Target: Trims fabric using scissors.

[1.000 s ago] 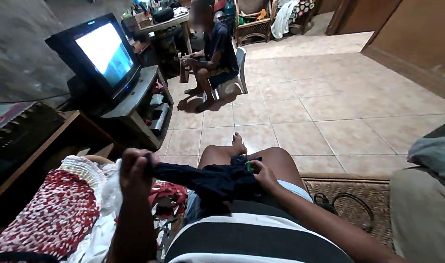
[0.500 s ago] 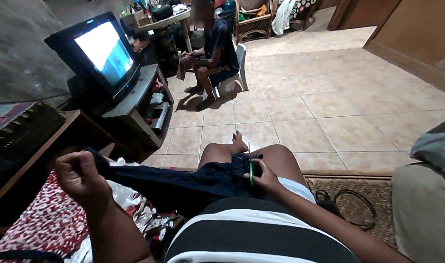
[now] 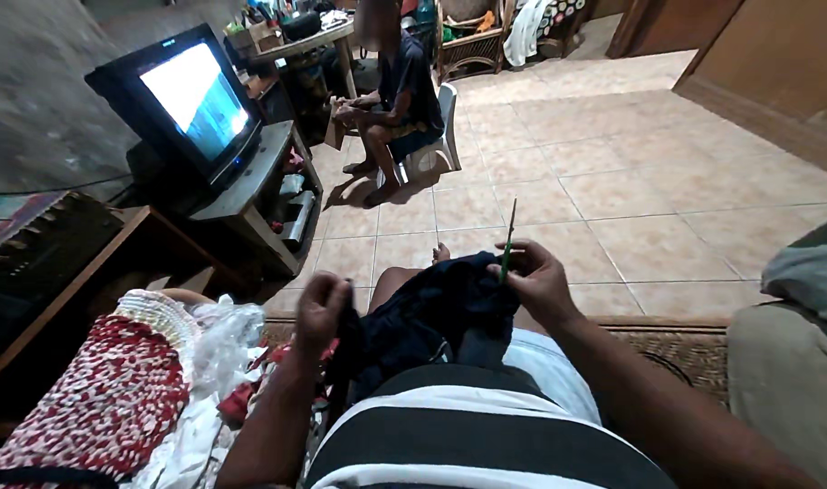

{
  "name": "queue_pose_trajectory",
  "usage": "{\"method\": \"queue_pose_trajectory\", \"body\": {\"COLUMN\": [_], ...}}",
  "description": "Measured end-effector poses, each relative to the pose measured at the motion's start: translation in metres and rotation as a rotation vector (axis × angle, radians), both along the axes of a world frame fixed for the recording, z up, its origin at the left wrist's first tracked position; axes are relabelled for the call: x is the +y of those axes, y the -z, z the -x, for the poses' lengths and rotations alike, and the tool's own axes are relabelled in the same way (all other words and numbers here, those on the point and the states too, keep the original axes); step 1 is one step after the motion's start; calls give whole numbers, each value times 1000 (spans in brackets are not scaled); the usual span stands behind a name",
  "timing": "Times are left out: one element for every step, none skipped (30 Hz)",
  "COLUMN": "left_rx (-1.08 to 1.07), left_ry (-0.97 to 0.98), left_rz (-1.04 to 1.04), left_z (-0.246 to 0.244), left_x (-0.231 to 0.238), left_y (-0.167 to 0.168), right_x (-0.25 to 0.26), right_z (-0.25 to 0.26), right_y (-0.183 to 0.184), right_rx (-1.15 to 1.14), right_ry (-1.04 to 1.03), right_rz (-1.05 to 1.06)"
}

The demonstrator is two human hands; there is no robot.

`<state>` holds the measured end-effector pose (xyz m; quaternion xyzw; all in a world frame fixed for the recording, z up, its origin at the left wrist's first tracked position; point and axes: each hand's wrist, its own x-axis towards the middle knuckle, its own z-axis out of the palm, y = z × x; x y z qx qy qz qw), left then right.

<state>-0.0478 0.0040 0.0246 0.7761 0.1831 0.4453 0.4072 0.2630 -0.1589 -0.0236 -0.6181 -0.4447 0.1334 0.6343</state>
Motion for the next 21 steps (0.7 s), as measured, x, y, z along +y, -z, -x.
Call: {"method": "queue_pose_trajectory", "body": {"left_rx": [77, 194, 374, 608, 855, 1076, 1223, 1301, 1316, 1291, 1237, 1152, 1037, 900, 756, 628, 521, 434, 355, 283, 225], "left_ry": [93, 167, 217, 245, 256, 260, 254, 237, 212, 187, 166, 148, 131, 111, 75, 23, -40, -111, -183, -248, -299], "left_rz": [30, 30, 8, -12, -30, -56, -66, -63, -48, -28, 1, 41, 82, 110, 118, 135, 165, 207, 255, 319, 399], "left_z": [-17, -33, -46, -57, -67, -74, -78, -80, -80, -76, -71, -64, -55, -46, -38, -31, -24, -19, -16, -17, -19], "left_x": [-4, -7, -9, -11, -13, -13, -12, -10, -7, -1, 6, 13, 20, 26, 30, 33, 33, 33, 34, 34, 35], "left_y": [12, 25, 37, 48, 58, 68, 75, 78, 75, 70, 61, 51, 43, 36, 31, 29, 29, 30, 32, 33, 38], "right_x": [0, -1, -3, -5, -8, -11, -16, -20, -25, -29, -33, -37, -42, -47, -50, -50, -45, -34, -19, 1, 22], "right_z": [-1, -2, -4, -7, -10, -13, -17, -21, -25, -30, -33, -36, -38, -40, -43, -47, -52, -56, -59, -59, -56], "right_y": [-12, -23, -32, -40, -46, -51, -56, -60, -62, -63, -64, -66, -69, -73, -77, -79, -75, -61, -39, -10, 23], "right_rx": [-12, -27, -43, -57, -69, -85, -98, -107, -121, -143, -156, -160, -159, -152, -136, -107, -69, -29, 5, 8, -35], "right_ry": [8, 19, 28, 39, 52, 76, 102, 123, 139, 150, 159, 167, 175, 179, 168, 137, 105, 81, 42, -7, -81], "right_rz": [-65, -103, -136, -166, -187, -211, -233, -253, -272, -292, -308, -325, -341, -361, -382, -382, -334, -220, -67, 98, 278]}}
